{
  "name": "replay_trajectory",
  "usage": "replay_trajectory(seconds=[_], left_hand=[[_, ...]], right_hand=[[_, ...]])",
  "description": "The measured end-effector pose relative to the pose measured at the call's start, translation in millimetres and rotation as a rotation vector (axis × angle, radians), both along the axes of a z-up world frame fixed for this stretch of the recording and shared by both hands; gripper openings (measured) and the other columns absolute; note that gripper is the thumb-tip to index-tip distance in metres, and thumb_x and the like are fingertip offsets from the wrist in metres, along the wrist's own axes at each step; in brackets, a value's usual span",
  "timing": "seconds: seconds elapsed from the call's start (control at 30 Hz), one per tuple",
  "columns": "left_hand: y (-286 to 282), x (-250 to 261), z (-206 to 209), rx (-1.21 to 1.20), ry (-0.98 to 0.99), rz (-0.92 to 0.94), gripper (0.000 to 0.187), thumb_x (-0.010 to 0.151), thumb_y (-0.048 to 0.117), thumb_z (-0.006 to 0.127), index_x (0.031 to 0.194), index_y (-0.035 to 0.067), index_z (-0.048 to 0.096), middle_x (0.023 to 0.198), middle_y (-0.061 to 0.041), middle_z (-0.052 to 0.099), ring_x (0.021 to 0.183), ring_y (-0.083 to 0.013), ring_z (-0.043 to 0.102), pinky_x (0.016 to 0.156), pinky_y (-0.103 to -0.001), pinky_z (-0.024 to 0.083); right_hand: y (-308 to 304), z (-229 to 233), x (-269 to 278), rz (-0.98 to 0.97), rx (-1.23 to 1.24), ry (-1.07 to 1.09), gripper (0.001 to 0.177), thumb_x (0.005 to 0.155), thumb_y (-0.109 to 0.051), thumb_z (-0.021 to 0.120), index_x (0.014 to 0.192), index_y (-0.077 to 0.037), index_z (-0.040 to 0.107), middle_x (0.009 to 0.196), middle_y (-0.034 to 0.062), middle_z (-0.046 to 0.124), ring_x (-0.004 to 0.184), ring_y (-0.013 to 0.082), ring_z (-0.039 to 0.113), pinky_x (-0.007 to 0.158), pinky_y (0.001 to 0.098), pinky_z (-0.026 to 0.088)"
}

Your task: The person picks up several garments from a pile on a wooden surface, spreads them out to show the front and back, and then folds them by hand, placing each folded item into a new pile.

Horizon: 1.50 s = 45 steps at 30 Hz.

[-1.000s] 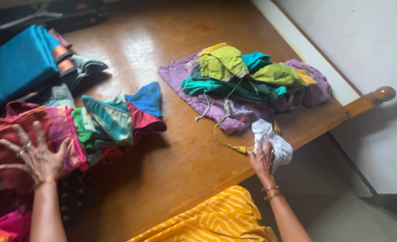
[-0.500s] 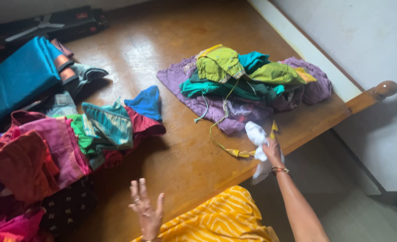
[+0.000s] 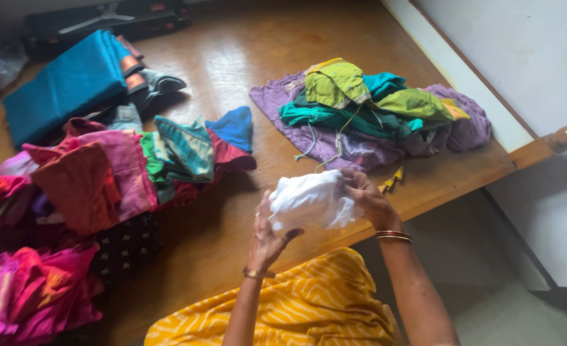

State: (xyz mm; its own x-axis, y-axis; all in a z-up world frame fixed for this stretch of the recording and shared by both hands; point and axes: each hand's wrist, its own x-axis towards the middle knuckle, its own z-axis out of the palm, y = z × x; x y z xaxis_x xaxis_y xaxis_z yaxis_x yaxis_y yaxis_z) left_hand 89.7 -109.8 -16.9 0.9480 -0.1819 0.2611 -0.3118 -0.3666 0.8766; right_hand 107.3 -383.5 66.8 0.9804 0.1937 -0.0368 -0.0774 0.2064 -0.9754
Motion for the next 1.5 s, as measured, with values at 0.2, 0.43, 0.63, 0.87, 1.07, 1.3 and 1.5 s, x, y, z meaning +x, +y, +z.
replay_trajectory(seconds=[0.2,0.43,0.63,0.87,1.07,1.3,1.5], left_hand=[[28,11,0,-0.286,0.093,-0.021,0.034,0.093,0.028,0.073,0.118,0.006,0.074,0.100,-0.011,0.078,0.085,-0.0274,0.072,0.079,-0.039,0.056],[43,3,43,-0.146,-0.056,0.164,0.027,0.098,0.027,0.070,0.104,0.001,0.073,0.095,-0.006,0.061,0.080,-0.0178,0.060,0.068,-0.035,0.050],[47,-1,39,-0.680,0.409,0.194,0.035,0.104,0.036,0.061,0.099,0.003,0.070,0.079,0.006,0.055,0.070,-0.0061,0.044,0.059,-0.026,0.037],[57,-13,38,-0.801,0.515,0.176,0.041,0.102,0.043,0.057,0.107,0.005,0.069,0.087,0.000,0.066,0.073,-0.0079,0.056,0.063,-0.028,0.048],[96,-5,-21,-0.443,0.386,0.412,0.057,0.103,0.056,0.045,0.115,0.004,0.066,0.090,-0.001,0.070,0.077,-0.0086,0.060,0.067,-0.028,0.051],[99,-12,-30,-0.742,0.564,0.436,0.056,0.112,0.054,0.052,0.126,0.000,0.062,0.087,-0.005,0.045,0.071,-0.0179,0.037,0.060,-0.037,0.034],[92,-22,17,-1.305,0.570,0.168,0.047,0.100,0.043,0.057,0.126,0.004,0.055,0.117,-0.007,0.066,0.102,-0.0174,0.067,0.089,-0.035,0.056]], right_hand=[[14,-13,17,-0.069,-0.220,-0.073,0.027,0.100,-0.016,0.069,0.119,0.002,0.072,0.097,-0.0026,0.073,0.080,0.0015,0.059,0.067,0.0208,0.048],[48,-8,8,-0.198,-0.204,-0.093,0.045,0.102,-0.025,0.071,0.140,-0.003,0.064,0.096,-0.0011,0.061,0.076,0.0053,0.042,0.062,0.0232,0.034],[58,-50,-22,-0.025,0.246,0.015,0.076,0.085,-0.040,0.075,0.145,-0.009,0.041,0.129,0.0067,0.063,0.111,0.0188,0.066,0.095,0.0379,0.057],[82,-160,-50,-0.049,0.152,0.080,0.042,0.100,-0.024,0.071,0.135,-0.008,0.055,0.119,0.0035,0.067,0.103,0.0123,0.062,0.089,0.0326,0.051],[55,-120,-40,-0.263,0.217,0.061,0.024,0.107,-0.034,0.059,0.100,-0.011,0.061,0.078,0.0066,0.070,0.059,0.0123,0.064,0.055,0.0274,0.054],[82,-132,-36,-0.021,-0.368,0.098,0.037,0.104,-0.034,0.064,0.117,0.000,0.071,0.099,0.0120,0.077,0.088,0.0188,0.074,0.074,0.0337,0.057],[120,-201,-58,0.054,-0.746,0.148,0.115,0.068,-0.027,0.100,0.156,-0.008,0.030,0.138,0.0170,0.059,0.130,0.0286,0.054,0.107,0.0417,0.046]])
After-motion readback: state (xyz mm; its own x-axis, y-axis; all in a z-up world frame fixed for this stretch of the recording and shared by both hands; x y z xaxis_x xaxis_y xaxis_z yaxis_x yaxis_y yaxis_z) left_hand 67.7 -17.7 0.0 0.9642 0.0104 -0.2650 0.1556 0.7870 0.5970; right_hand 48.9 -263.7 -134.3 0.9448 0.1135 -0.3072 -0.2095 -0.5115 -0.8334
